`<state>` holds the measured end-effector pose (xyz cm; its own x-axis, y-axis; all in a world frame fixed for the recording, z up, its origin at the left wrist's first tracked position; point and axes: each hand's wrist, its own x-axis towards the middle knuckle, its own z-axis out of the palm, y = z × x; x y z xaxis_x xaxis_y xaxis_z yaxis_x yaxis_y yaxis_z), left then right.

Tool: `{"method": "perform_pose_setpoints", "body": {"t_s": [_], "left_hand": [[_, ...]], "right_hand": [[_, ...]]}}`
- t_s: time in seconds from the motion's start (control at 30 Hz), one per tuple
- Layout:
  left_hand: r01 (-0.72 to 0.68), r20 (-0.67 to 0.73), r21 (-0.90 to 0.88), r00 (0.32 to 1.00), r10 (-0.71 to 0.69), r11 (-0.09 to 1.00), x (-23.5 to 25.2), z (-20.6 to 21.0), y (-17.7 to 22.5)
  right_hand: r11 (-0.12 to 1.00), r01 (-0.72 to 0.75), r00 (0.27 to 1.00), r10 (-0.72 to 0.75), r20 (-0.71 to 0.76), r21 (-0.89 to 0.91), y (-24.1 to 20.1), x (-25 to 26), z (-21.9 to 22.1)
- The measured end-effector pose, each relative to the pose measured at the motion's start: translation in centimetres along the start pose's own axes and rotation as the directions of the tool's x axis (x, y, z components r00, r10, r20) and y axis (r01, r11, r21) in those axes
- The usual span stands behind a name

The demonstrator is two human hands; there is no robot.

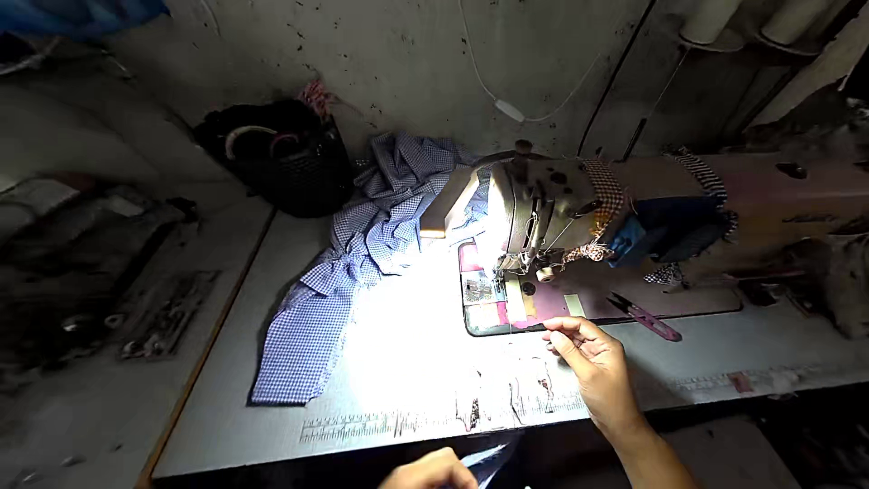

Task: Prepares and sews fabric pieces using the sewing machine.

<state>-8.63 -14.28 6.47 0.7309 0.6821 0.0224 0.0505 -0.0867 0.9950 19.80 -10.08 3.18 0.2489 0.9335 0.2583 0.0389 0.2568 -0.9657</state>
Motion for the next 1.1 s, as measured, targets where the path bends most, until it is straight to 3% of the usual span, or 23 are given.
{"method": "perform_pose_setpoints", "body": {"t_s": [0.03,0.07,0.1,0.13,0.23,0.33,0.43,0.5,0.53,0.6,0.67,0.73,0.8,0.83,0.87,0.93,1.0,1.1], "left_hand": [[0.167,0.007,0.228,0.985,-0.173,0.959,-0.4,1.3,-1.3],[0.376,-0.007,0.393,0.914,-0.406,0.839,-0.5,2.6,-2.2],[0.546,-0.038,0.471,0.797,-0.603,0.693,-0.3,3.6,-2.9],[0.629,-0.079,0.493,0.72,-0.689,0.601,-0.4,4.2,-3.9],[0.62,-0.171,0.453,0.765,-0.621,0.64,-2.0,4.5,-5.4],[0.632,-0.177,0.49,0.746,-0.642,0.6,-1.8,4.0,-4.1],[0.516,-0.246,0.582,0.849,-0.468,0.629,-2.2,2.9,-3.3],[0.351,-0.304,0.65,0.933,-0.193,0.673,-2.1,1.9,-2.8],[0.281,-0.337,0.678,0.94,-0.053,0.68,-1.4,1.4,-2.2],[0.148,-0.39,0.739,0.889,0.239,0.657,1.4,0.5,-0.6],[0.021,-0.407,0.774,0.782,0.472,0.633,5.4,-0.4,0.8],[-0.06,-0.437,0.686,0.762,0.477,0.725,9.3,-1.2,1.9],[-0.099,-0.459,0.333,0.851,0.253,0.938,12.5,-1.9,2.9],[-0.104,-0.442,0.103,0.886,0.139,0.989,13.7,-2.1,3.3],[-0.09,-0.43,-0.076,0.902,0.049,0.993,14.5,-2.1,3.6],[-0.063,-0.465,-0.199,0.884,-0.038,0.978,14.5,-1.5,2.7],[-0.027,-0.547,-0.192,0.833,-0.084,0.981,13.1,-0.5,0.7],[-0.001,-0.702,-0.174,0.702,-0.124,0.985,12.5,0.2,-0.7]], "right_hand": [[1.0,-0.014,1.0,0.014,-0.014,0.019,0.0,0.0,0.4],[0.999,-0.021,0.999,0.022,-0.034,0.026,0.0,0.1,1.0],[1.0,-0.017,0.998,0.018,-0.06,0.018,0.0,0.5,1.7],[1.0,-0.019,0.995,0.021,-0.097,0.02,0.3,1.2,2.3],[0.992,-0.057,0.965,0.082,-0.248,0.108,2.1,3.9,4.3],[0.987,-0.062,0.918,0.114,-0.381,0.147,2.4,5.8,6.5],[0.995,0.019,0.937,0.016,-0.349,0.097,2.8,5.5,7.2],[0.981,0.181,0.963,-0.19,-0.192,-0.066,2.8,3.9,7.1],[0.956,0.249,0.961,-0.264,-0.086,-0.154,2.3,2.7,7.0],[0.861,0.407,0.913,-0.387,0.129,-0.304,1.6,0.6,6.7],[0.777,0.536,0.842,-0.461,0.282,-0.33,1.0,-0.3,6.2],[0.719,0.608,0.786,-0.488,0.378,-0.337,0.4,-0.3,5.4],[0.668,0.665,0.732,-0.495,0.468,-0.333,-0.2,-0.2,4.8],[0.65,0.693,0.698,-0.496,0.517,-0.312,-0.3,-0.2,4.4],[0.639,0.715,0.661,-0.489,0.569,-0.282,-0.4,-0.5,4.0],[0.677,0.711,0.609,-0.46,0.646,-0.188,-0.3,-1.0,2.9],[0.792,0.596,0.664,-0.393,0.636,-0.132,-0.1,-0.9,1.3],[0.905,0.348,0.895,-0.243,0.374,-0.245,1.5,2.5,0.1]]}}
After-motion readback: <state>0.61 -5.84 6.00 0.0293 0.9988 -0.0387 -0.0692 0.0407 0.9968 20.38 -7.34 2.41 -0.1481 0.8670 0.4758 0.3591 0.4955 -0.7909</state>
